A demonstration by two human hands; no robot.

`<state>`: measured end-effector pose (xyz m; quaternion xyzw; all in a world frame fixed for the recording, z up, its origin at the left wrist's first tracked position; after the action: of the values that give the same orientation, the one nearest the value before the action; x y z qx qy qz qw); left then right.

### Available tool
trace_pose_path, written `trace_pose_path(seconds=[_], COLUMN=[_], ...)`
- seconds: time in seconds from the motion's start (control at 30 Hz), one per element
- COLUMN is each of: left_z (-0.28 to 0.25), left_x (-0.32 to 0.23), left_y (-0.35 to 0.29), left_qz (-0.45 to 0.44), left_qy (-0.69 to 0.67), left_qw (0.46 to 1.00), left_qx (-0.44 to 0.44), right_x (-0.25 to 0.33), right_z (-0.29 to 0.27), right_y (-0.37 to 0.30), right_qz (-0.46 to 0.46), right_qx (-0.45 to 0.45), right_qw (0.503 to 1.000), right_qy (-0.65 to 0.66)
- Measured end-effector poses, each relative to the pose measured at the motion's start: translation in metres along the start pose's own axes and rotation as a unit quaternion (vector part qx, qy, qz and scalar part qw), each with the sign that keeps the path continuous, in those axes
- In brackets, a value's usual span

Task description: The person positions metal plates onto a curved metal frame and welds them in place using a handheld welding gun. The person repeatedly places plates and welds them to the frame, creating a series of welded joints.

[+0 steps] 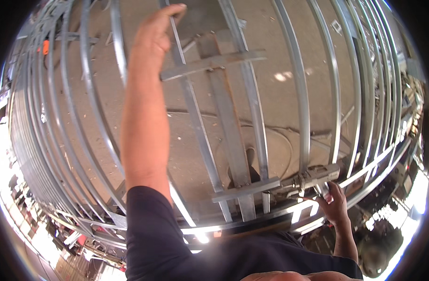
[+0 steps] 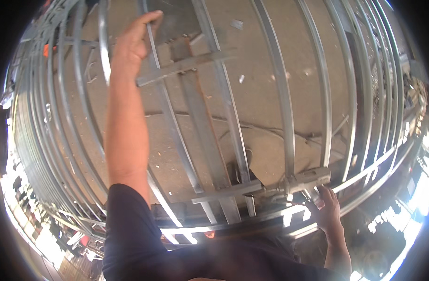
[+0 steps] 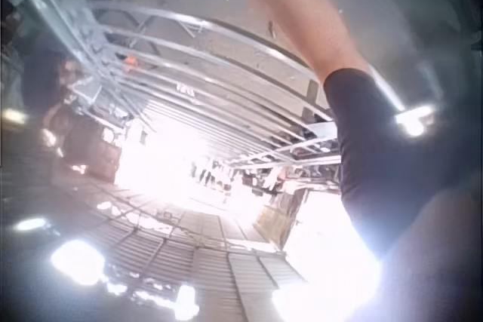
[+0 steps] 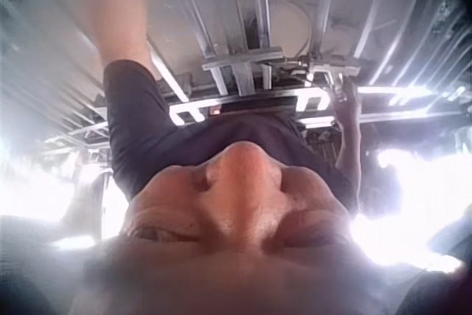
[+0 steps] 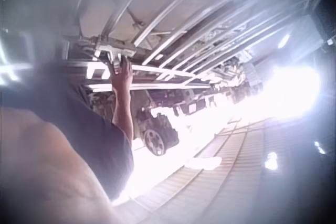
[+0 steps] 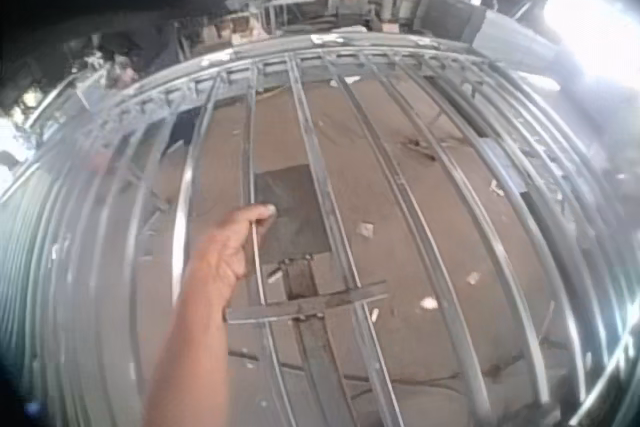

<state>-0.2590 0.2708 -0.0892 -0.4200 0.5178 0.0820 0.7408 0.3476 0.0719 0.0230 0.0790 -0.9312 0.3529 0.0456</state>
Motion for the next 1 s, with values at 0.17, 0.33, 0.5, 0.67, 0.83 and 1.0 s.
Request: trace_pose_path(seconds=[0.17,0.33,0.5,0.67,0.83,1.0], left_z=[-0.019,-0.016,-0.003,-0.024,-0.015,-0.007], left_x=[0.01,0.012,0.008,0.015,0.013,0.015], left_y=[0.028,0.022,0.024,0.035,0.035,0.037], left_qz=[-0.002,-0.028,-0.033,-0.032,-0.023,-0.017], left_qy=[-0.09,-0.082,-0.116,-0.101,-0.083,-0.091], left_qw=[0.992,0.994,0.989,0.992,0.994,0.994], left_qx=[0.085,0.069,0.091,0.072,0.065,0.051], right_x=[0.018,0.013,0.035,0.029,0.123,0.245], right_z=[-0.007,-0.029,-0.094,-0.174,-0.221,-0.237], right_y=[0.027,0.006,-0.049,-0.069,0.03,0.146], right_qz=[-0.096,-0.084,-0.123,-0.06,-0.114,-0.198], right_qx=[0.052,0.071,-0.013,-0.017,-0.081,-0.029], right_qw=[0.992,0.99,0.99,0.994,0.949,0.867], right_qy=[-0.061,-0.088,-0.072,0.089,0.284,0.456])
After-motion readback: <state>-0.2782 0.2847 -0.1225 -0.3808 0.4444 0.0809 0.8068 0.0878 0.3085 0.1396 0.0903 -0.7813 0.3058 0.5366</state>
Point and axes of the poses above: each hand's wrist, its own y-axis towards the middle knuckle, its own z-axis out of the palm, x = y × z, the point moved 5 cm from there along y, towards the middle knuckle, and after that the axes turned 10 degrees about -y, right-handed, at the moved point
